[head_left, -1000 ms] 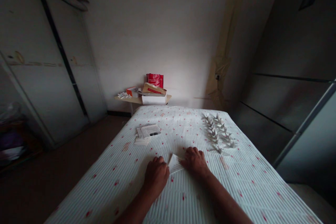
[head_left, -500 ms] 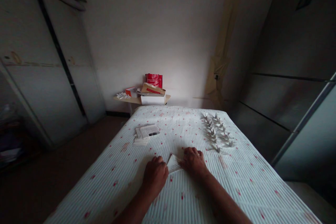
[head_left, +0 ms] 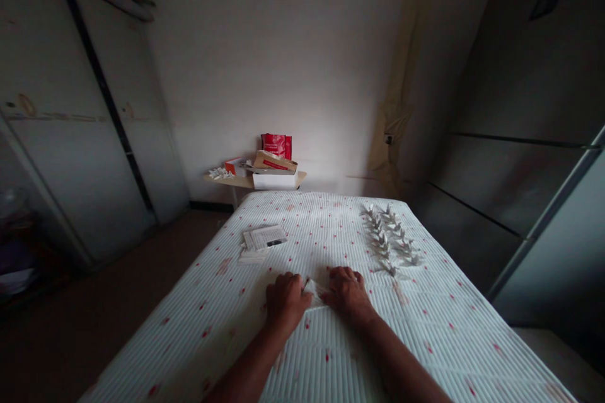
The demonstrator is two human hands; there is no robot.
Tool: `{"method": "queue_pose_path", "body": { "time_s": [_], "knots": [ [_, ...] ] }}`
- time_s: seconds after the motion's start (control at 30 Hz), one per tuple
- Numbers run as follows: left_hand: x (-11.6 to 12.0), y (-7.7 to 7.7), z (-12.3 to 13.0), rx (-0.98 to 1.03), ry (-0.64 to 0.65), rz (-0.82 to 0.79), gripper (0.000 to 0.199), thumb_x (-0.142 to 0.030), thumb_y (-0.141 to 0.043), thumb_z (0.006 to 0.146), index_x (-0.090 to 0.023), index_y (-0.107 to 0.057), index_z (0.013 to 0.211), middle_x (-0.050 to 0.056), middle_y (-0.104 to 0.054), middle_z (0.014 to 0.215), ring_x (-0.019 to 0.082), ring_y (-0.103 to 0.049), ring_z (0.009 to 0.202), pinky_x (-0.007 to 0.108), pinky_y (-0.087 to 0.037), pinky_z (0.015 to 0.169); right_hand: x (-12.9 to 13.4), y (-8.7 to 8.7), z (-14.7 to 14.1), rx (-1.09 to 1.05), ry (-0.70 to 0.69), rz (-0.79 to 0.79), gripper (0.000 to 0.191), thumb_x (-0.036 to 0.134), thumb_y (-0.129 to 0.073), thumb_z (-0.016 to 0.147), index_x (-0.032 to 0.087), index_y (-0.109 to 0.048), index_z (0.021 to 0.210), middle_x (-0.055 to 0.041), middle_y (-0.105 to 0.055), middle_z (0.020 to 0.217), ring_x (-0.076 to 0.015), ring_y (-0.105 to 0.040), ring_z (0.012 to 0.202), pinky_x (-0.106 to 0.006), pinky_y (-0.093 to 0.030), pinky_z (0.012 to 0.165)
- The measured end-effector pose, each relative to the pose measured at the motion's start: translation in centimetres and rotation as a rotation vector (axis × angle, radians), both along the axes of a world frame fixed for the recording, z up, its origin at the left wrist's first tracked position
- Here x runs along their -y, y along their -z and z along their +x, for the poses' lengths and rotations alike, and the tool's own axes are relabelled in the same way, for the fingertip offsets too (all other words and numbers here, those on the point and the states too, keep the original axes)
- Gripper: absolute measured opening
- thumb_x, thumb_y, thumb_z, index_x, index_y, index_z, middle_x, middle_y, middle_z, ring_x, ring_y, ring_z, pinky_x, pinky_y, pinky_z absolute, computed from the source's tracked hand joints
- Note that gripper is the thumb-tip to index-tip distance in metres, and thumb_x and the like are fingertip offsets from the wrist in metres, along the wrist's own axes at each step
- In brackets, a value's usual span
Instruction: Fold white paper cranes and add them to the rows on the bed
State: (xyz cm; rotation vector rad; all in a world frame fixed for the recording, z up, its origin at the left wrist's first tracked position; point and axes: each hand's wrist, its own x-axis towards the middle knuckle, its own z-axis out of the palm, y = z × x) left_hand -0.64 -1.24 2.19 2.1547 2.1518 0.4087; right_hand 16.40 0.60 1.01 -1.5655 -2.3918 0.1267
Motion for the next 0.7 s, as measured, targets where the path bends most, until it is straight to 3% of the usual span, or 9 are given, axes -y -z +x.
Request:
{"method": "queue_pose_path", "body": {
  "time_s": [0.4, 0.5, 0.6, 0.7],
  "knots": [
    [-0.9, 1.1, -0.2, 0.313, 0.011, 0.042, 0.006, -0.023, -0.054, 0.065, -0.019, -0.056, 0.062, -0.004, -0.058, 0.064, 0.012, -0.052, 0.066, 0.023, -0.030, 0.061, 0.2, -0.4, 0.5, -0.144, -0.019, 0.028, 0.022, 0.040, -0.054, 0.081, 0.020, -0.063, 0.085, -0.0058, -0.059, 0.107, -0.0211, -0.048, 0.100, -0.034, -0.033, 0.084],
    [-1.2, 1.8, -0.4, 0.539, 0.099, 0.081, 0.009, -0.023, -0.053, 0.065, -0.018, -0.049, 0.058, -0.005, -0.049, 0.057, 0.010, -0.046, 0.060, 0.021, -0.031, 0.058, 0.0, -0.3, 0.7, -0.249, -0.034, 0.031, 0.024, 0.038, -0.055, 0.080, 0.019, -0.062, 0.094, -0.0068, -0.062, 0.100, -0.0211, -0.051, 0.097, -0.034, -0.037, 0.083],
    [-1.1, 2.0, -0.5, 0.770, 0.221, 0.081, 0.014, -0.024, -0.051, 0.064, -0.019, -0.041, 0.057, -0.006, -0.040, 0.055, 0.009, -0.041, 0.056, 0.019, -0.031, 0.055, 0.1, -0.4, 0.7, -0.444, -0.081, 0.013, 0.031, 0.037, -0.054, 0.081, 0.019, -0.060, 0.105, -0.0082, -0.061, 0.106, -0.0207, -0.052, 0.101, -0.032, -0.039, 0.086],
    [-0.9, 1.8, -0.5, 0.894, 0.291, 0.029, 0.017, -0.025, -0.052, 0.064, -0.019, -0.037, 0.056, -0.006, -0.036, 0.055, 0.008, -0.038, 0.054, 0.019, -0.030, 0.053, 0.4, -0.6, 0.6, -0.610, -0.131, -0.060, 0.028, 0.038, -0.052, 0.082, 0.018, -0.063, 0.099, -0.0073, -0.062, 0.100, -0.0186, -0.055, 0.095, -0.028, -0.042, 0.082]
  ]
}}
